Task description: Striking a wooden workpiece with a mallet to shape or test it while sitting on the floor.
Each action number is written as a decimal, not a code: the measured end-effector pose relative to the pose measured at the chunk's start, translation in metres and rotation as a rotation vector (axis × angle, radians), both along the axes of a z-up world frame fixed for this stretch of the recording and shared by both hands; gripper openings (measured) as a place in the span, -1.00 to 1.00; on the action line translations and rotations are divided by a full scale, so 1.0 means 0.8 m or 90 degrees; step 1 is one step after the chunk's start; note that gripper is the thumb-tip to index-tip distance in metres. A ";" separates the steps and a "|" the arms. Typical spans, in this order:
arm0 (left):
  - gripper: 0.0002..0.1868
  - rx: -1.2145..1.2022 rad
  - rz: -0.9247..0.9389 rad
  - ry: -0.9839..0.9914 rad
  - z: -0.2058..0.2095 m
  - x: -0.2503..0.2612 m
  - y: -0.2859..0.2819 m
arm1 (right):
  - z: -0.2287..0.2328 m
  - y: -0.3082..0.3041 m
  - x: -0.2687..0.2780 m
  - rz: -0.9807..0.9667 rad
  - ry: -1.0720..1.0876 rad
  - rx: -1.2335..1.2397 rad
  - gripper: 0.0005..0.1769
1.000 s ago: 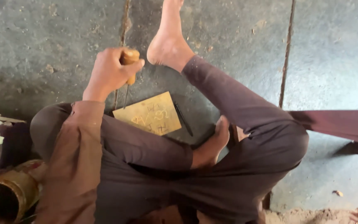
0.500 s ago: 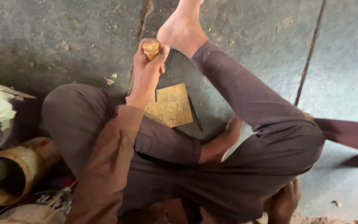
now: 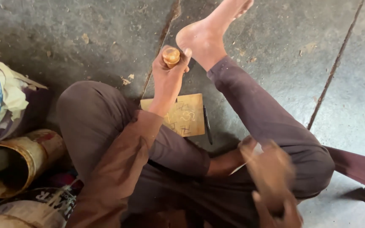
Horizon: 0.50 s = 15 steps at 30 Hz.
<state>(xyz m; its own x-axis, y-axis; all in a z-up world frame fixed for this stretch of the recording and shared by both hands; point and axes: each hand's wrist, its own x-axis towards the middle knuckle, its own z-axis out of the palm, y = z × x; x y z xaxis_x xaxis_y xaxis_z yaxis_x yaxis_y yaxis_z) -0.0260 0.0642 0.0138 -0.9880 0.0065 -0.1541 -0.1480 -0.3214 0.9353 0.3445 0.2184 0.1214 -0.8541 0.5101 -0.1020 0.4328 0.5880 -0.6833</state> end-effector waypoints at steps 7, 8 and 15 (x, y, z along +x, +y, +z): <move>-0.82 -0.008 0.086 0.056 -0.008 0.007 -0.006 | -0.011 0.036 -0.222 0.127 -0.035 -0.309 -0.68; -0.82 0.006 0.076 0.078 -0.017 0.010 -0.005 | -0.015 0.033 -0.244 0.148 0.017 -0.400 -0.70; -0.83 0.114 -0.034 0.005 -0.027 0.002 0.017 | -0.040 0.029 -0.290 0.143 0.002 -0.401 -0.79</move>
